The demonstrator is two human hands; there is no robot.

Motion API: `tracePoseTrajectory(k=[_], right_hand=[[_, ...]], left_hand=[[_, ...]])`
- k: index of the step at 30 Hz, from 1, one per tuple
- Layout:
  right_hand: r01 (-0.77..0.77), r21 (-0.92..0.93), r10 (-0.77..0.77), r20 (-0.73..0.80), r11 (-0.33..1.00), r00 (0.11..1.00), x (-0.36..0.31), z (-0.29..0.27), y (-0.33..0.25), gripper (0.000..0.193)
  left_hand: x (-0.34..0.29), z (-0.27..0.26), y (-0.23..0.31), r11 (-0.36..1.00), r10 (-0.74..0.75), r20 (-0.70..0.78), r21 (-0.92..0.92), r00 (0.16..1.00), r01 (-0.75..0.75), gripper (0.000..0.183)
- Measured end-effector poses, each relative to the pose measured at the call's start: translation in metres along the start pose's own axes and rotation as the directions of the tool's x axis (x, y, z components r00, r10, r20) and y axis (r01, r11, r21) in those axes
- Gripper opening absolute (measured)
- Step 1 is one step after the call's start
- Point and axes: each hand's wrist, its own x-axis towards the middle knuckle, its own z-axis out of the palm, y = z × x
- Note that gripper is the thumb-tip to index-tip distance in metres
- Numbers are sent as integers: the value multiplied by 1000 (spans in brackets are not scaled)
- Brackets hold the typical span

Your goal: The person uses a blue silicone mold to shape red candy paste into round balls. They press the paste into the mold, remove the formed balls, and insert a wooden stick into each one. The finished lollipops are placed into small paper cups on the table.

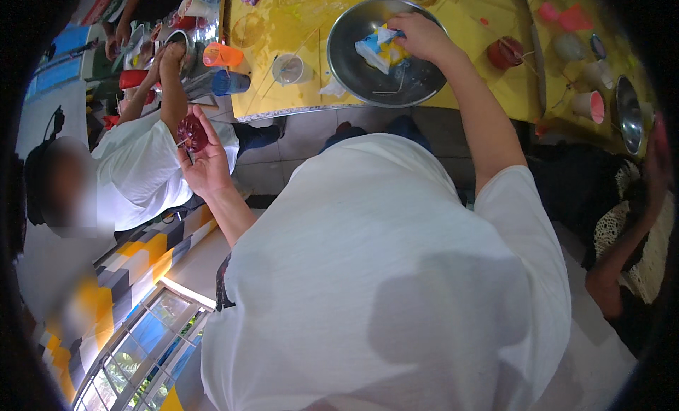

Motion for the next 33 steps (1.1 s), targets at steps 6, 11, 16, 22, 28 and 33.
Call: tracePoseTrajectory(k=[6,11,16,22,28,33], right_hand=[[-58,-190,54,-28,980,998,-8,15,1,32],[-110,-328,155,113,938,982,-22,12,-45,48],[-222,-197,239,72,955,968,-32,-13,-66,58],[-259,-197,232,-146,946,962,-50,-4,-62,46],[-266,-128,218,-301,955,928,-64,1,-55,35],[-213,-41,183,-372,976,910,-63,13,-43,32]], left_hand=[[12,-12,18,992,-65,1,-110,998,65,60],[16,-10,23,998,-25,-39,-54,999,23,60],[34,-12,21,992,-126,12,-6,992,126,55],[57,-8,4,984,-175,3,23,985,175,55],[60,-7,0,977,-210,-34,-34,977,209,55],[67,-16,18,986,-155,-70,-66,985,151,52]])
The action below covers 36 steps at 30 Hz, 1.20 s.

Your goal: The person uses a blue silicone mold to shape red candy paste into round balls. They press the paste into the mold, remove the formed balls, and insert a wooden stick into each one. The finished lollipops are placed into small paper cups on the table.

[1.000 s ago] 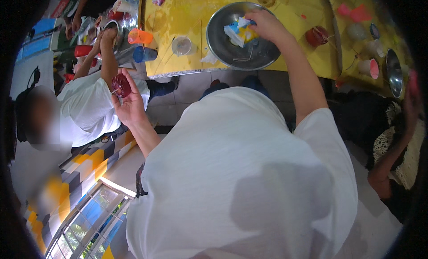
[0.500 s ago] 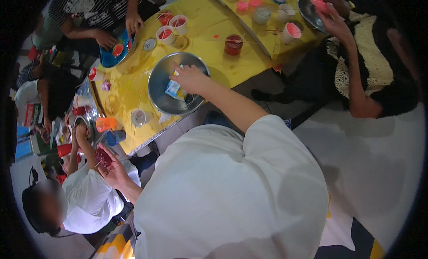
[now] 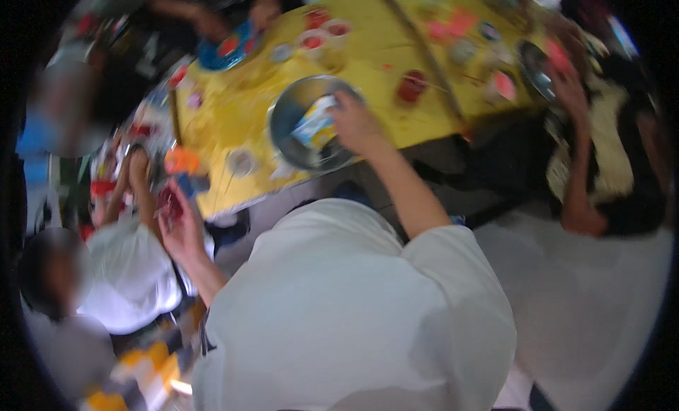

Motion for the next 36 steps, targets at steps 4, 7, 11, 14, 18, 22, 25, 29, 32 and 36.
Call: tracePoseTrajectory(k=[4,7,11,14,18,22,25,29,32,36], right_hand=[[48,35,-47,-46,998,998,7,-5,-13,31],[95,82,-93,-22,992,995,23,-4,-31,28],[148,108,-148,-8,983,989,45,5,-59,27],[203,163,-203,-18,966,979,61,15,-89,25],[257,224,-265,2,940,964,77,31,-126,26],[340,199,-353,31,919,935,79,43,-156,26],[370,203,-387,51,907,921,79,47,-174,25],[309,275,-337,60,910,939,79,47,-199,22],[260,372,-293,34,891,956,80,44,-222,21],[312,437,-339,-18,843,941,84,43,-254,22]], left_hand=[[-16,6,7,998,-7,49,58,999,4,51],[-31,-1,20,985,82,68,144,994,-91,53],[-49,-13,31,983,117,9,141,993,-117,53],[-59,-21,36,981,135,-52,146,989,-127,55],[-61,-26,42,978,120,-84,182,989,-104,55],[-57,-26,46,969,112,-86,230,990,-90,55],[-51,-23,49,964,73,-71,263,995,-52,55],[-46,-18,57,960,7,-38,281,999,4,54],[-44,-10,61,952,-29,-27,305,999,36,54],[-43,3,66,937,-66,8,343,998,60,55]])
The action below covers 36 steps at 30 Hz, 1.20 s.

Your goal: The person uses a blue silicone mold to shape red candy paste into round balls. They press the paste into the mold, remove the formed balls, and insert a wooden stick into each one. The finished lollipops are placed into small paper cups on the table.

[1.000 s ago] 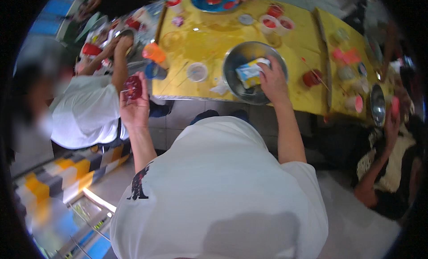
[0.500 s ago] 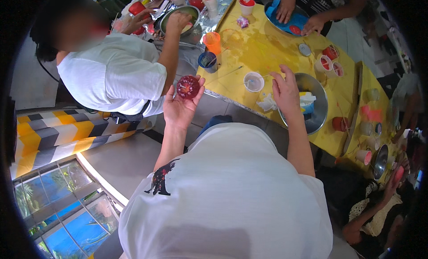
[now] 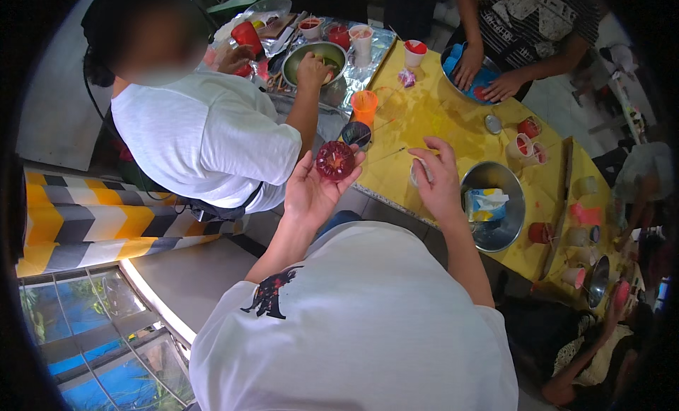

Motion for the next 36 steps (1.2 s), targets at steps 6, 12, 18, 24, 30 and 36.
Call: tracePoseTrajectory(k=[6,12,18,24,30,36], right_hand=[[94,141,-92,-22,986,996,22,8,-62,22],[136,190,-131,-40,972,991,29,6,-101,21],[122,179,-99,-127,976,987,20,6,-96,19],[41,195,-14,-136,980,991,7,8,-88,20],[-31,201,61,-149,979,987,-10,6,-70,20],[-11,249,76,-255,968,964,-22,-1,-65,17]], left_hand=[[-9,23,10,997,-82,55,13,995,81,57],[-11,32,12,989,-144,52,-34,988,146,56],[-14,37,13,982,-189,95,15,977,189,55],[-13,34,14,976,-214,94,68,972,208,57],[-5,23,3,956,-292,55,-6,955,293,52],[1,21,-11,946,-323,-11,-26,946,323,52]])
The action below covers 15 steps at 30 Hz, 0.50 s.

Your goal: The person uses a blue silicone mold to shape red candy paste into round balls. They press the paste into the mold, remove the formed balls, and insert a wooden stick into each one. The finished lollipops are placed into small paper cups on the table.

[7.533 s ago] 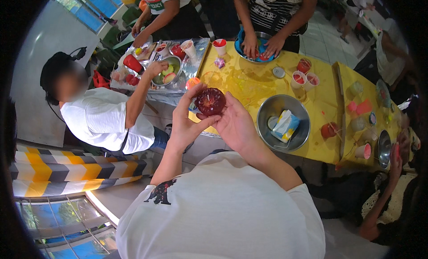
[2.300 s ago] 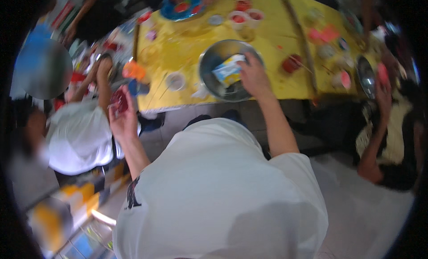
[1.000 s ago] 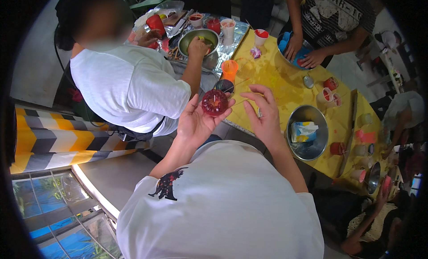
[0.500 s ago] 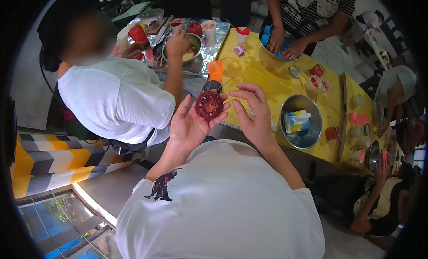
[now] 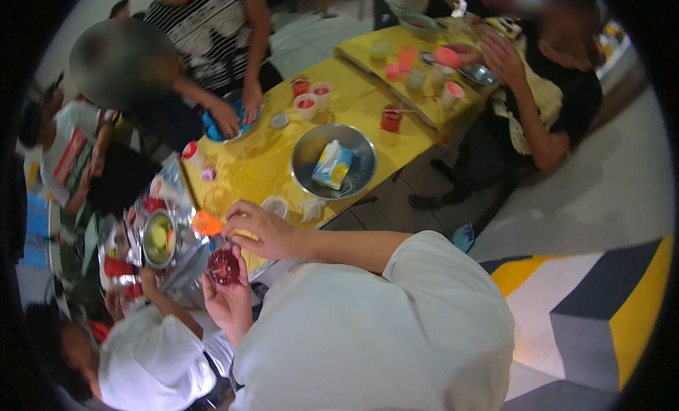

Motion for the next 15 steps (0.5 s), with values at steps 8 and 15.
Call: tracePoseTrajectory(k=[8,15], right_hand=[[-17,-22,14,-129,1000,992,-18,-37,10,18],[11,-31,-18,-211,999,977,-19,-82,10,19]], left_hand=[[23,14,-27,996,-87,58,-8,995,88,52],[39,34,-61,994,-98,37,-38,995,99,52]])
